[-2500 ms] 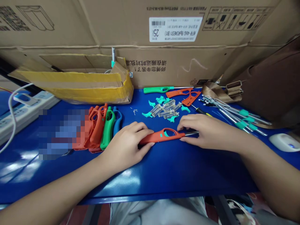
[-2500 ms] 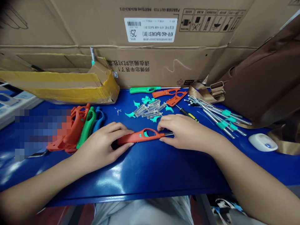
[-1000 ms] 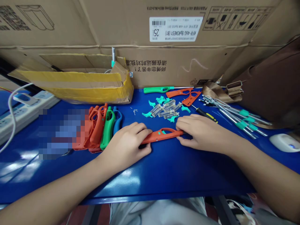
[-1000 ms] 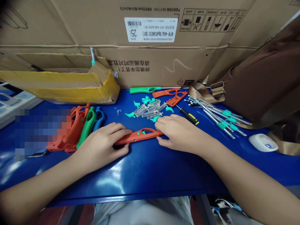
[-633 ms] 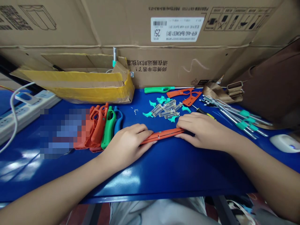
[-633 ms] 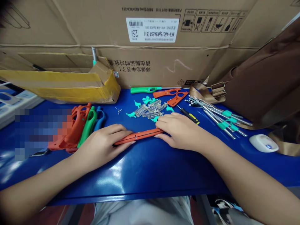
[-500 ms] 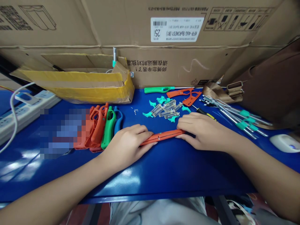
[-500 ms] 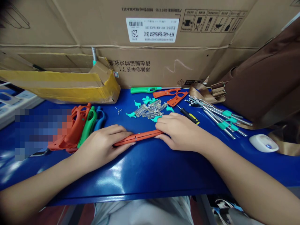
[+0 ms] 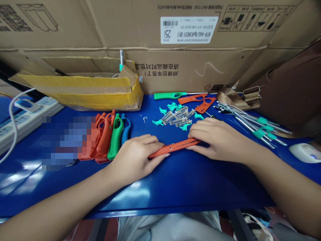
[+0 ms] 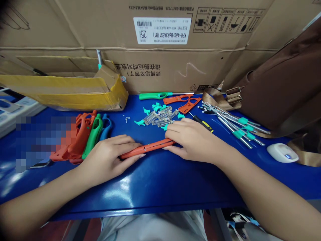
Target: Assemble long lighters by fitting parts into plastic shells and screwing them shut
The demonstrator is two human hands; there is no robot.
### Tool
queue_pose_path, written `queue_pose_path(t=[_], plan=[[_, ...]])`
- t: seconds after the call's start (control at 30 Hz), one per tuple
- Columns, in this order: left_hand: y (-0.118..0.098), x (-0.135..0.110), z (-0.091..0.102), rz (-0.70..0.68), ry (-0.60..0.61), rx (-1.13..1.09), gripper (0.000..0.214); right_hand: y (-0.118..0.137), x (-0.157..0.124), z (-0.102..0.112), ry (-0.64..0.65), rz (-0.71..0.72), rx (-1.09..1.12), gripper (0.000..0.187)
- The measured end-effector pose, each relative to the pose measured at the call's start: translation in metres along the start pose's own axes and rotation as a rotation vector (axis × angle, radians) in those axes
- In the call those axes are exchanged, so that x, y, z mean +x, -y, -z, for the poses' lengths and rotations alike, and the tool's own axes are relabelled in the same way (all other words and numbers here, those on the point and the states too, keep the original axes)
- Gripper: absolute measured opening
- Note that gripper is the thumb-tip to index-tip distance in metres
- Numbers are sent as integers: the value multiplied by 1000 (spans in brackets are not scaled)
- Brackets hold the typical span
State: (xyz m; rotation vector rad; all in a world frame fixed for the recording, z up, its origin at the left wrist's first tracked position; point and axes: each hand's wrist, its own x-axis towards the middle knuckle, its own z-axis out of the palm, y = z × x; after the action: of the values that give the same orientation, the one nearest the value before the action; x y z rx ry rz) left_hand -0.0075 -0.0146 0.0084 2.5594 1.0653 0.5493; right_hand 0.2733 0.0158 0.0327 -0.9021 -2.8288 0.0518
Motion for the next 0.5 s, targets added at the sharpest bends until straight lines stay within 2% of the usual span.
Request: queue_pose_path(t=[0.2,0.5], plan=[[-2,-1,0,-14,-22,-17,26,3,-1,0,-61,47,-15,22],[-1,-3,-2,-17,-13,-28,25,3,1,1,-47,51,-23,22]])
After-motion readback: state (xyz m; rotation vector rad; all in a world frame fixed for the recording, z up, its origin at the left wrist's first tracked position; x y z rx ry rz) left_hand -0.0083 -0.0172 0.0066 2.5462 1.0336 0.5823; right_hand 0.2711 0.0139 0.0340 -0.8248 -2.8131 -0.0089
